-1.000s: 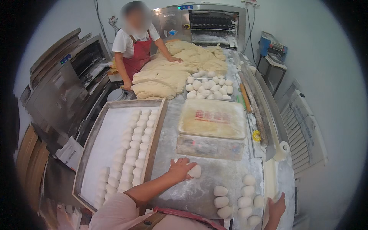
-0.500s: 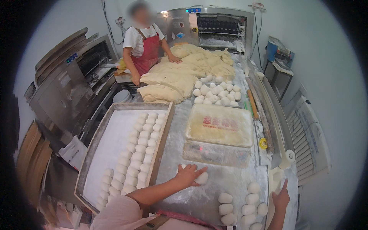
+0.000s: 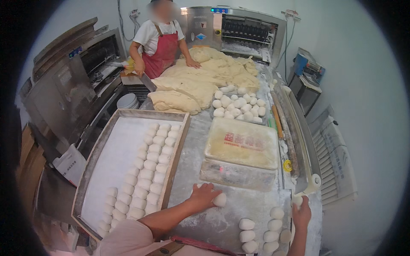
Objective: The person portions dough into small balls, weighs them on a digital scale, and arranges them in rows on a tray. Another person kneads a large mass of dough in the background.
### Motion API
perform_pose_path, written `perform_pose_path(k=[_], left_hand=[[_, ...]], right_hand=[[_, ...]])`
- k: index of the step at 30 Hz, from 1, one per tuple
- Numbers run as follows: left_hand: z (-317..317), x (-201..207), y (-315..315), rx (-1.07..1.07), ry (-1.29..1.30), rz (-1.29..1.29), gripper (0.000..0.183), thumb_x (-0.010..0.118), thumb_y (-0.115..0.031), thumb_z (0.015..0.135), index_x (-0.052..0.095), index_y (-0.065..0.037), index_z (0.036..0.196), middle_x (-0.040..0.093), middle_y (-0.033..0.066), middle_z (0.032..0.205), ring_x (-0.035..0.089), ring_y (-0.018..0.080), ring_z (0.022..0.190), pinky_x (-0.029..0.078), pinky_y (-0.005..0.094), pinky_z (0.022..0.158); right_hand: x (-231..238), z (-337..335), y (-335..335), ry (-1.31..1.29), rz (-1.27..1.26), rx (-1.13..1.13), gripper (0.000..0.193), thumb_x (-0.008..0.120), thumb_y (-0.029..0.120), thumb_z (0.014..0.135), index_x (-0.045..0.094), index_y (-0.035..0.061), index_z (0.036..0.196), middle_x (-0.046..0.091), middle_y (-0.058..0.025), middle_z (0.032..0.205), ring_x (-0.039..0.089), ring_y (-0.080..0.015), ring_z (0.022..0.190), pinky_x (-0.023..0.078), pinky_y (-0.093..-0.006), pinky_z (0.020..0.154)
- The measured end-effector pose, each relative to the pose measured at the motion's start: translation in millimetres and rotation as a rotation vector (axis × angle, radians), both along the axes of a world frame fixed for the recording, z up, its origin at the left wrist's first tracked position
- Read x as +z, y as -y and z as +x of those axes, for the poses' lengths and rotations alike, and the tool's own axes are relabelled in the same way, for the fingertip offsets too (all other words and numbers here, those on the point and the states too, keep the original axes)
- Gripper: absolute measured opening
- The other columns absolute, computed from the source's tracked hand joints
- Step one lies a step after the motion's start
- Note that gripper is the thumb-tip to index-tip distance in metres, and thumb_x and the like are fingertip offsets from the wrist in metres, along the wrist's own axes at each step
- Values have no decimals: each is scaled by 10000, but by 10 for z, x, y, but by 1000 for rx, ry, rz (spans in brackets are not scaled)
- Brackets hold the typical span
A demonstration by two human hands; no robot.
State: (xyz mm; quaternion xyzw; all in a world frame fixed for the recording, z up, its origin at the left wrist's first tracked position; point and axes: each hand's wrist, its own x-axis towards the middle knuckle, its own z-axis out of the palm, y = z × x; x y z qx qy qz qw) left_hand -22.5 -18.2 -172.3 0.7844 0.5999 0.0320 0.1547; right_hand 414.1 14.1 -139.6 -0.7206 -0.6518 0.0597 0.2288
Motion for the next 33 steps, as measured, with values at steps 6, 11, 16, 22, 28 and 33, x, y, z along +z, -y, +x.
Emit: perform_pose_path(k=[6,11,16,22,28,33], left_hand=[[-17,-93,-32,1,33,54,624,760,-506,769,566,-311,1329,529,84,1197,512,285,1156,370,651,840],[-18,-77,0,-2,2,50,625,738,-524,782,567,-284,1334,536,91,1205,503,290,1187,366,637,886],[-5,-18,22,28,-9,75,632,756,-504,771,568,-290,1336,545,82,1190,517,285,1165,369,629,888],[-49,-110,69,30,-7,169,667,798,-469,732,566,-297,1334,560,53,1138,541,253,1092,376,619,835],[30,-170,-15,-3,-42,181,682,809,-456,727,557,-303,1342,556,40,1116,538,238,1070,377,613,821],[-14,-109,12,20,-65,123,685,789,-495,732,568,-296,1349,572,57,1149,536,257,1123,375,623,870]], right_hand=[[-313,-1208,-16,-541,66,360,488,710,151,857,537,73,1306,635,-155,1156,655,-287,996,520,-372,829],[-451,-1508,132,-38,-15,383,560,747,110,815,547,75,1337,604,-145,1069,611,-289,868,510,-394,747],[-212,-708,512,-219,8,148,576,752,94,773,561,10,1309,584,-212,1245,579,-380,1115,473,-433,955],[-473,1033,1735,214,183,-505,724,779,134,791,442,-12,1414,462,-226,1428,408,-406,1335,307,-485,1138],[-1389,1991,2514,-65,-32,-676,737,794,244,824,439,-21,1413,571,-198,1058,609,-313,861,505,-426,770],[-1090,1492,2171,-100,-106,-583,742,817,255,788,468,8,1395,603,-127,784,613,-246,611,514,-390,591]])
